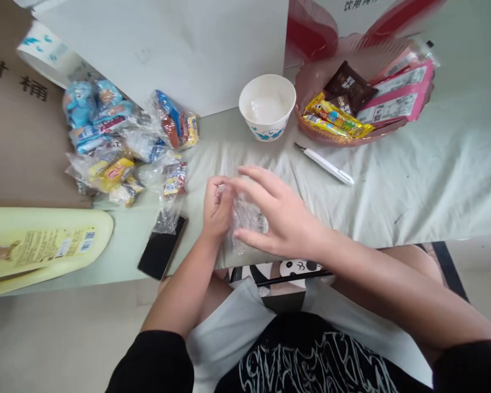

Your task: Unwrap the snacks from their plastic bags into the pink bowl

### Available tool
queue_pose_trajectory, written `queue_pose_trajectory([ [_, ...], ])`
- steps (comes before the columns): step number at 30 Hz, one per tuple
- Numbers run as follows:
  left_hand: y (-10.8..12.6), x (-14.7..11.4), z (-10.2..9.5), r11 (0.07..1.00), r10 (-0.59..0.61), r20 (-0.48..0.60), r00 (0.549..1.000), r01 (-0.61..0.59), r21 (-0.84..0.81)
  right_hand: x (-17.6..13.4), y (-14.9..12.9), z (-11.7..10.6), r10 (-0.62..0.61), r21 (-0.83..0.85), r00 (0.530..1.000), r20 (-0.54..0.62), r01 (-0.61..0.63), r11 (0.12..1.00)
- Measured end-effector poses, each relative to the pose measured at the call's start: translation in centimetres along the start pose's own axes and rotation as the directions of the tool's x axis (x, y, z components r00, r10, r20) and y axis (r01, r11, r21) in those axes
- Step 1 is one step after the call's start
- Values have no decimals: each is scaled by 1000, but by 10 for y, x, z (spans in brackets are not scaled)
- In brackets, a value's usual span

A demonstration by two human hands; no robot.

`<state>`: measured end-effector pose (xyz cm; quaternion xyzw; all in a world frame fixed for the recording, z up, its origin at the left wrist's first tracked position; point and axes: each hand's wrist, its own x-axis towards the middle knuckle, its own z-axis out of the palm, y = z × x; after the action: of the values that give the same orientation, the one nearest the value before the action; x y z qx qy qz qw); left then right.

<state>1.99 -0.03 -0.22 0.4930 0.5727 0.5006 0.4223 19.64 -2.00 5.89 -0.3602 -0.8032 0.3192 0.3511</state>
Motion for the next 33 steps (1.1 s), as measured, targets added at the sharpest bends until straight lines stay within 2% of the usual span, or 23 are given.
queue_pose_trajectory([
  [2, 0, 1, -4, 999, 46, 118, 992, -47, 1, 1, 18, 13, 157, 91, 988, -12, -155, 984],
  [5, -6, 1, -9, 995, 99, 146, 984, -100, -4, -1, 38, 24, 438, 174, 899, -4, -431, 885],
  [7, -11, 0, -9, 997, 67, 164, 984, -58, -59, -2, 45, 25, 540, 220, 842, 16, -529, 819],
  [9, -13, 0, -8, 991, 7, 303, 953, 34, -129, -2, 47, 24, 585, 268, 811, 27, -569, 777],
  [11, -13, 1, -6, 982, -42, 431, 901, 116, -147, 0, 47, 24, 607, 314, 795, 8, -578, 753],
  [12, -11, 2, -5, 980, -67, 452, 889, 144, -137, 0, 48, 24, 610, 331, 793, -6, -574, 749],
  [16, -6, 9, -5, 968, -166, 429, 888, 231, -103, -1, 53, 27, 611, 384, 790, -51, -549, 742],
  [19, -6, 10, -10, 946, -212, 484, 849, 302, -116, -4, 56, 26, 583, 486, 813, 6, -512, 709],
  [23, -7, 10, -14, 869, -255, 559, 789, 441, -226, -8, 58, 23, 536, 674, 841, 73, -438, 595],
  [26, -8, 12, -13, 821, -213, 571, 793, 461, -335, -10, 61, 18, 501, 730, 857, 116, -416, 543],
  [28, -9, 13, -11, 830, -160, 564, 810, 420, -368, -12, 62, 13, 452, 715, 883, 127, -397, 575],
  [30, -9, 13, -10, 879, -118, 564, 818, 351, -324, -13, 61, 9, 428, 643, 896, 118, -397, 655],
  [33, -8, 11, -10, 954, -123, 588, 799, 258, -151, -15, 58, 6, 496, 430, 858, 133, -501, 751],
])
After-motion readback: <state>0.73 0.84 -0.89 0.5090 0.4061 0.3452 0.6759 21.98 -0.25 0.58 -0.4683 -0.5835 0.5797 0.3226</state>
